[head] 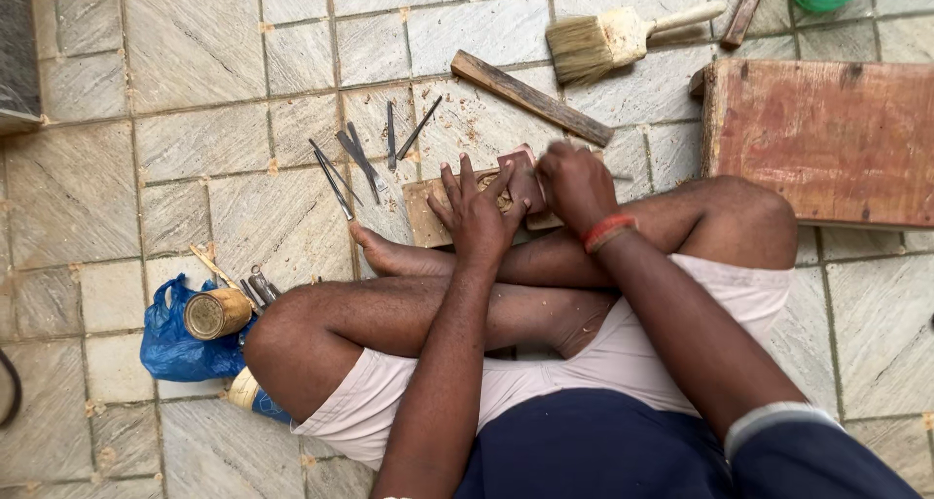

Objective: The person carves a floral design into a small rectangular block of wood using a chisel and a wooden mallet. They periodically switch tools and use sandpaper to smooth the carved surface.

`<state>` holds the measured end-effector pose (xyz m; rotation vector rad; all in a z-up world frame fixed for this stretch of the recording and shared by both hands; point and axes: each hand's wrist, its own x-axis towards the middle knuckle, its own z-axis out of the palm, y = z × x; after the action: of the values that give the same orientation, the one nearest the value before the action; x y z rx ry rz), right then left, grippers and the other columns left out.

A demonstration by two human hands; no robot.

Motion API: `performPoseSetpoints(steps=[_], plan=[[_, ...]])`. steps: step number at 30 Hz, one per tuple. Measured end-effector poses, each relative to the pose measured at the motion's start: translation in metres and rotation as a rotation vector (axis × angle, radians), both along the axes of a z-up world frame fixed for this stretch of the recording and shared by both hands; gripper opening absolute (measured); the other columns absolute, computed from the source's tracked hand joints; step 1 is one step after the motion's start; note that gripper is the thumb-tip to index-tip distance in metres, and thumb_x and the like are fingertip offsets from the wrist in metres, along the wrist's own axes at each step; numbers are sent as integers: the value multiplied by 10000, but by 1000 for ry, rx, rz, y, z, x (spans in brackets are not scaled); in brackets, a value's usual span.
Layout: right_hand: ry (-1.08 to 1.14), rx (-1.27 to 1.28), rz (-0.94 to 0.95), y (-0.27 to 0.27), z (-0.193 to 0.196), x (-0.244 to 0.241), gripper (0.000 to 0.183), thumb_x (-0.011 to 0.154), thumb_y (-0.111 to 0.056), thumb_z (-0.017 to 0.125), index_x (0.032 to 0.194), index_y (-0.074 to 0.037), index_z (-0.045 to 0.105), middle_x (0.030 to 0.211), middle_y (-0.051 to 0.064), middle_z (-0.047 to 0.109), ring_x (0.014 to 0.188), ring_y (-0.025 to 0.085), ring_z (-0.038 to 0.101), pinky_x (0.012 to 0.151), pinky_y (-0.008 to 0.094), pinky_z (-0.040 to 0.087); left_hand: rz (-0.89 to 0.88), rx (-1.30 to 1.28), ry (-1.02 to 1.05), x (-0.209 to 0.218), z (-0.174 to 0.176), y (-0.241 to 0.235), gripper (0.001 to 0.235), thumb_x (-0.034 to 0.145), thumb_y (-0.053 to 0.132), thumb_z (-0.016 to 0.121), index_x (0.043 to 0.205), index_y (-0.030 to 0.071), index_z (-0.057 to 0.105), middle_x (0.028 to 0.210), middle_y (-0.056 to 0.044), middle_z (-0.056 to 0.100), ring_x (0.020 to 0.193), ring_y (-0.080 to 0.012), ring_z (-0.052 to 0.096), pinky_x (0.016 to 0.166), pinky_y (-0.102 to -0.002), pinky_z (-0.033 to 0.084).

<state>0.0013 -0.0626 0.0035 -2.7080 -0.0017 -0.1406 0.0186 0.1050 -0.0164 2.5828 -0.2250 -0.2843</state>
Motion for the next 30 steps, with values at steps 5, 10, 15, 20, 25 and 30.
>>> performPoseSetpoints(steps=[5,10,15,20,25,30], plan=[[-66,-45,64,2,29,10,119,886,-117,710,797,-52,754,901,101,702,791,311,684,728,448,571,11,-31,-4,11,15,-2,626,785,422,859,1373,396,644,1662,-163,254,1566,-403,75,1160,-791,-2],[-4,1,35,-1,0,3,140,935,-123,713,818,-59,756,901,69,707,727,257,672,699,420,586,22,-28,14,0,-1,1,614,783,441,870,1355,401,651,1663,-162,265,1570,-400,84,1179,-771,16],[49,0,52,-6,-11,18,165,973,-149,724,838,-57,748,890,78,696,677,211,656,645,389,604,-8,9,0,12,9,-2,622,801,440,849,1381,404,624,1648,-174,244,1544,-413,71,1143,-795,1],[10,-29,39,0,-7,7,154,971,-145,706,847,-60,739,905,84,690,693,245,655,683,425,579,4,-14,-11,3,3,0,588,816,442,850,1362,394,639,1660,-173,253,1559,-420,79,1173,-779,29],[-84,-17,69,2,27,6,83,865,-125,719,818,-58,725,918,141,693,807,362,685,728,480,560,0,-32,-11,12,14,0,627,800,418,836,1392,403,633,1655,-167,259,1552,-421,88,1154,-787,35],[3,-16,-4,5,18,-3,106,923,-126,693,861,-44,721,933,170,684,819,391,683,730,500,555,11,-26,-42,-1,2,1,596,826,426,848,1387,397,646,1668,-168,276,1578,-411,110,1184,-777,54]])
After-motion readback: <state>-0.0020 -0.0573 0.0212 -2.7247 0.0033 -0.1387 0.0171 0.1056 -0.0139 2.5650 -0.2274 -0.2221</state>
